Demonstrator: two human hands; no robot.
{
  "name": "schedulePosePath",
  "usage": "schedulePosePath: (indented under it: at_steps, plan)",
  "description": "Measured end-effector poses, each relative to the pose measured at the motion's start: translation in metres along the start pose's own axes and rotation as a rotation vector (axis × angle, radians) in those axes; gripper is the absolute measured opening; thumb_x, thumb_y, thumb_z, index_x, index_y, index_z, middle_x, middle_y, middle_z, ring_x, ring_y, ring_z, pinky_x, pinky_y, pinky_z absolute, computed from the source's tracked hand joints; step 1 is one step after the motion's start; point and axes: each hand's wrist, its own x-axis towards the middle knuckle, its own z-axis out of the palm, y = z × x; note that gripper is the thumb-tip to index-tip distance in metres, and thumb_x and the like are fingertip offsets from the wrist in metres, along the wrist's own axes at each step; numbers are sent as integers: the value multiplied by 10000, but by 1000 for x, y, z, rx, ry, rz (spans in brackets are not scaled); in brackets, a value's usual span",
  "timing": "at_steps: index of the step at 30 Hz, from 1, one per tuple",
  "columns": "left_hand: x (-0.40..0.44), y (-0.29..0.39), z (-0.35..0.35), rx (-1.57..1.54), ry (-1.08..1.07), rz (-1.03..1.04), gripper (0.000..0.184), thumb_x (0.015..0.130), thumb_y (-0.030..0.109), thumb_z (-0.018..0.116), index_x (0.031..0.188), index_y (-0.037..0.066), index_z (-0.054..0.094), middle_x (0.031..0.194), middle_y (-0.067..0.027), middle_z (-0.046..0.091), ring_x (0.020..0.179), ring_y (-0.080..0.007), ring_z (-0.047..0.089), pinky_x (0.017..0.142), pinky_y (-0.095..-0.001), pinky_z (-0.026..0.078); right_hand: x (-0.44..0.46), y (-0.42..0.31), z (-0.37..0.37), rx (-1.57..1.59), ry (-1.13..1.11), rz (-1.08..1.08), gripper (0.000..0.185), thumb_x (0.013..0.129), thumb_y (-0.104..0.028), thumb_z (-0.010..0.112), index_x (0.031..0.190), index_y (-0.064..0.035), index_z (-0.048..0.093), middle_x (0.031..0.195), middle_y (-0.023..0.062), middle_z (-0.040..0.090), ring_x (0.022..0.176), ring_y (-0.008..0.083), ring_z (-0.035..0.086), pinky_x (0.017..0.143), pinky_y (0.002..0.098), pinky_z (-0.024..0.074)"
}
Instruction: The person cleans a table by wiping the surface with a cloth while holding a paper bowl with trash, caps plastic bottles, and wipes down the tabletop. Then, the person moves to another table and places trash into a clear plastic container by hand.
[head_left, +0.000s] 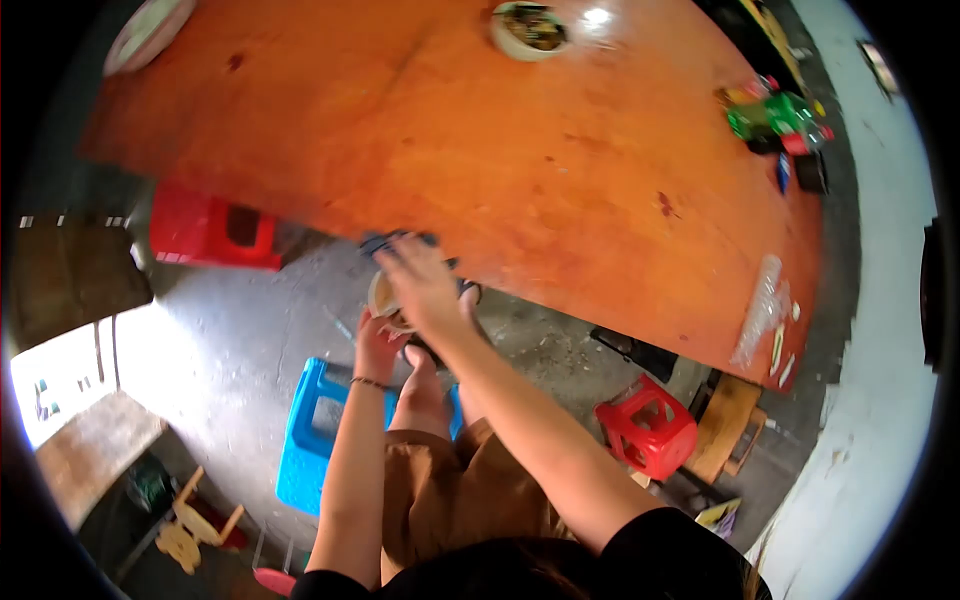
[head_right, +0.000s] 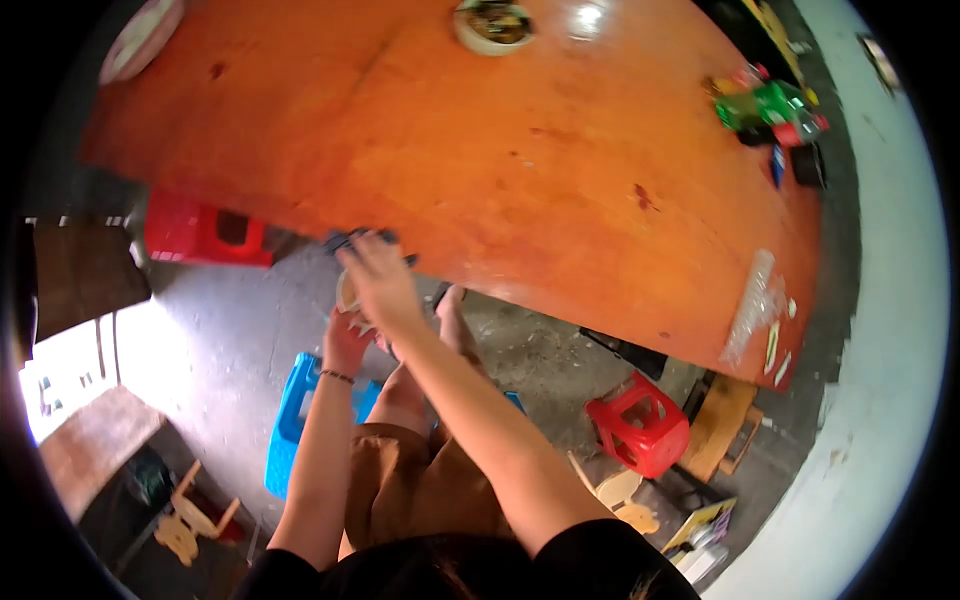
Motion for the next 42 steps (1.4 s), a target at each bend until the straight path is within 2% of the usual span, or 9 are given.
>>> schedulePosePath:
  at_steps: [4,7,13,16,19,21,26,35,42]
  plan:
    - [-26,12,-11,153,-58,21,459,901,188,483,1358,153,456,1369,-70,501,1265,-267,487,1022,-490,444,-4,2,-46,175,161,164,349,841,-2,610,1187,-50,604,1225,165,586,1162,365,530,977,444,430]
    - [-43,19,-27,140,-94,-27,465,881,168,529,1342,146,472,1343,-83,529,1229,-272,528,963,-458,499,-28,41,-116,22,277,318,351,845,-7,610,1193,-52,605,1235,168,583,1164,372,527,969,445,435]
    - [-93,27,11,196,-248,-37,539,875,231,546,1376,65,441,1389,-148,495,1266,-321,489,1026,-473,446,-88,121,-177,-411,481,569,337,805,-4,617,1137,-61,636,1182,155,608,1136,360,546,964,440,438]
    - [-102,22,40,216,-297,-34,598,860,245,564,1394,29,405,1396,-158,485,1268,-317,485,1051,-464,426,-82,122,-139,-452,274,395,422,806,-41,538,1223,-85,587,1319,169,522,1244,352,480,1037,474,393]
    - [-116,11,94,229,-339,-16,622,859,243,557,1410,15,377,1401,-164,475,1269,-315,482,1056,-455,421,-72,117,-142,-347,234,427,451,820,-46,534,1267,-96,569,1391,165,474,1307,361,429,1090,496,339]
    - [-122,-2,130,250,-364,-14,632,862,241,550,1421,17,361,1409,-166,465,1275,-313,479,1056,-449,418,-79,126,-158,-318,203,419,462,825,-45,534,1283,-105,560,1414,157,455,1332,353,406,1101,493,326]
    - [-112,-57,213,318,-435,-83,613,872,243,546,1413,12,375,1399,-159,483,1275,-300,484,1058,-449,416,-143,191,-251,-408,193,663,476,831,-46,528,1300,-127,551,1427,146,447,1337,342,404,1110,481,322]
    - [-96,-201,345,422,-507,-218,598,865,271,556,1386,18,411,1372,-147,517,1245,-302,516,1029,-449,451,-296,350,-429,-646,475,944,388,857,-82,557,1244,-89,582,1351,189,504,1249,384,473,1029,479,389]
    - [-91,-244,383,403,-468,-225,592,856,255,552,1384,26,412,1371,-140,517,1242,-295,514,1047,-441,429,-258,451,-465,-637,570,1016,401,881,-120,583,1281,-95,560,1365,200,484,1262,415,443,1047,500,364]
